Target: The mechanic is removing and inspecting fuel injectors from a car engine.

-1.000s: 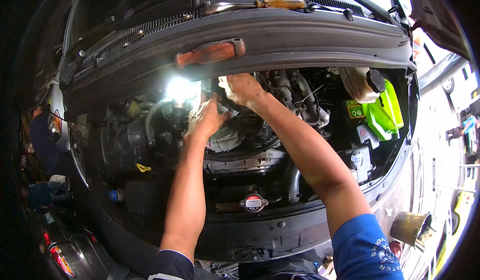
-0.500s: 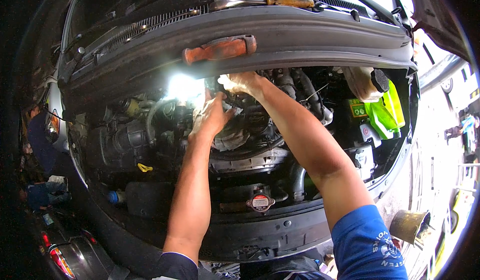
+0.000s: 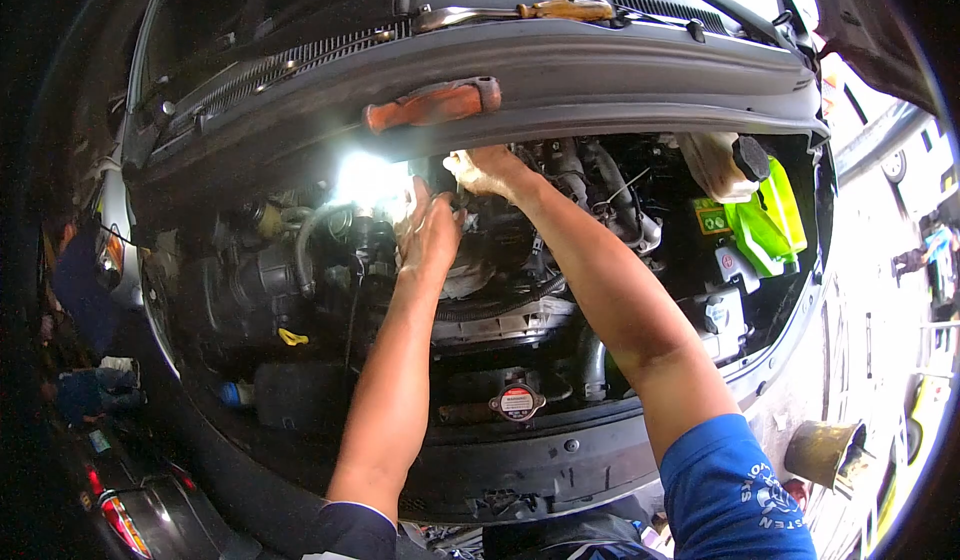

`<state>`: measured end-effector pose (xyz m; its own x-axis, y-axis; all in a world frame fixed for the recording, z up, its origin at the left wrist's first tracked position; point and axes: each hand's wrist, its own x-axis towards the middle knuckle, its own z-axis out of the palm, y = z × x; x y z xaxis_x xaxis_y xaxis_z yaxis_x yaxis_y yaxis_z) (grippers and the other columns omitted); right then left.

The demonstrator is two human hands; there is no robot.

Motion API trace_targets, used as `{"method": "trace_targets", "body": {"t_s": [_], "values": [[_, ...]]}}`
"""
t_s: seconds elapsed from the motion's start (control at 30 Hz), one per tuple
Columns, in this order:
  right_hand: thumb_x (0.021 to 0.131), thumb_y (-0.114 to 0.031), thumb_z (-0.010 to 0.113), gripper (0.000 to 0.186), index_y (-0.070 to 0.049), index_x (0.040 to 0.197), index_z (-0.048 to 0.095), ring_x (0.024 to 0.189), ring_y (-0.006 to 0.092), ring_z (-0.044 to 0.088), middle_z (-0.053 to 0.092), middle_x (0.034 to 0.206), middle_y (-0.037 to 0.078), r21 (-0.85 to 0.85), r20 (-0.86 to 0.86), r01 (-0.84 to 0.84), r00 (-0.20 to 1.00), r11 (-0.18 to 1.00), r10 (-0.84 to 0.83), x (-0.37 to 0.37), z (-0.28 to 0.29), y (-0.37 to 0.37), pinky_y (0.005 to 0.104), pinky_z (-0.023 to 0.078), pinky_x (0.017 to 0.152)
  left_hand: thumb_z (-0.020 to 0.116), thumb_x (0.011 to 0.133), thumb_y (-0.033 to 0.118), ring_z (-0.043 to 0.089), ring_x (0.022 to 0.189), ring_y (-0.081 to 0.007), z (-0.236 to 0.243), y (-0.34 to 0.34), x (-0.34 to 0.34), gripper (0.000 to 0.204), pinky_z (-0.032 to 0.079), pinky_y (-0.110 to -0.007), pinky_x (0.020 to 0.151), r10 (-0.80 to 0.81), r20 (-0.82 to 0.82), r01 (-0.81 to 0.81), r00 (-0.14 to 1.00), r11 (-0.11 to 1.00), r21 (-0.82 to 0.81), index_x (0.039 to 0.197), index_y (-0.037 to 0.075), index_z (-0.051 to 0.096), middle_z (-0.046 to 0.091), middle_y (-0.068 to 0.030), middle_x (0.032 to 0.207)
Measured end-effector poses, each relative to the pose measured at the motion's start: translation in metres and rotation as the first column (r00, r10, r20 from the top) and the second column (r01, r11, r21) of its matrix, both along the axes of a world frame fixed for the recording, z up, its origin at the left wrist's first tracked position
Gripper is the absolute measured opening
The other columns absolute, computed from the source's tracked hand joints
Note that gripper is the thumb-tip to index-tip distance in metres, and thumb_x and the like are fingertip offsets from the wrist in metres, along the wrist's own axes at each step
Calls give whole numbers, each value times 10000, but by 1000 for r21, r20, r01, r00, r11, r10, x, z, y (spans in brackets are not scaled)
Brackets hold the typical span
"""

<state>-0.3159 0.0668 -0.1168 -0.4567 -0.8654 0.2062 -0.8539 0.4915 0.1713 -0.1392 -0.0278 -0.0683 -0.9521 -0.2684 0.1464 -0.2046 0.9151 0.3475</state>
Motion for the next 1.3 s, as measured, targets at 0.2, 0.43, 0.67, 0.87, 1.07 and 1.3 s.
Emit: {"method": "trace_targets", "body": {"t_s": [0.2, 0.43, 0.67, 0.87, 1.07, 1.3], "values": [[1002, -218, 590, 157, -101, 1026, 691, 967, 271, 654, 705, 997, 107, -296, 492, 227, 869, 928, -56, 10, 12, 6, 465, 512, 871, 622, 934, 35, 518, 1394, -450, 3, 0, -3, 152, 558, -550, 1020, -41, -17, 40, 999, 995, -89, 1016, 11, 748, 473, -268, 1542], [945, -213, 644, 224, -39, 1079, 691, 960, 394, 680, 730, 1063, 206, -490, 395, 230, 918, 841, -21, 21, 43, 35, 502, 521, 817, 639, 919, 55, 576, 1331, -405, 1, 1, -2, 143, 584, -533, 975, -54, -57, 39, 997, 970, -240, 991, 24, 759, 530, -206, 1475], [1032, -271, 645, 276, -9, 1117, 668, 995, 464, 686, 719, 996, 256, -464, 752, 598, 656, 654, -66, 107, 133, 136, 498, 518, 831, 588, 1060, 231, 713, 943, -476, 8, -6, -9, 247, 578, -602, 804, 37, -47, -40, 998, 997, -64, 1107, 6, 678, 607, -203, 1259], [1063, -309, 639, 316, 4, 1101, 650, 799, 303, 649, 689, 862, 229, -370, 873, 784, 477, 499, -102, 156, 125, 176, 419, 503, 776, 504, 1112, 277, 644, 1131, -502, 10, -18, -11, 347, 489, -561, 958, -50, -129, 89, 990, 944, 319, 1321, 14, 590, 676, -270, 1245], [1002, -183, 684, 206, -21, 1087, 589, 930, 511, 678, 677, 918, 305, -595, 708, 538, 702, 597, 72, 173, 109, 183, 562, 522, 715, 498, 1102, 161, 632, 1270, -384, 2, -13, -13, 361, 460, -463, 1077, -215, -345, 299, 914, 931, 211, 1399, -28, 576, 695, -244, 1283], [778, -111, 734, 620, 88, 1342, 567, 1002, 474, 706, 711, 1043, 322, -580, 740, 572, 667, 581, 82, 142, 79, 184, 503, 589, 892, 627, 1068, 156, 709, 996, -284, 124, 134, 32, 219, 560, -397, 875, -403, -389, 508, 828, 833, 218, 1185, -16, 698, 730, -163, 1080]]}}
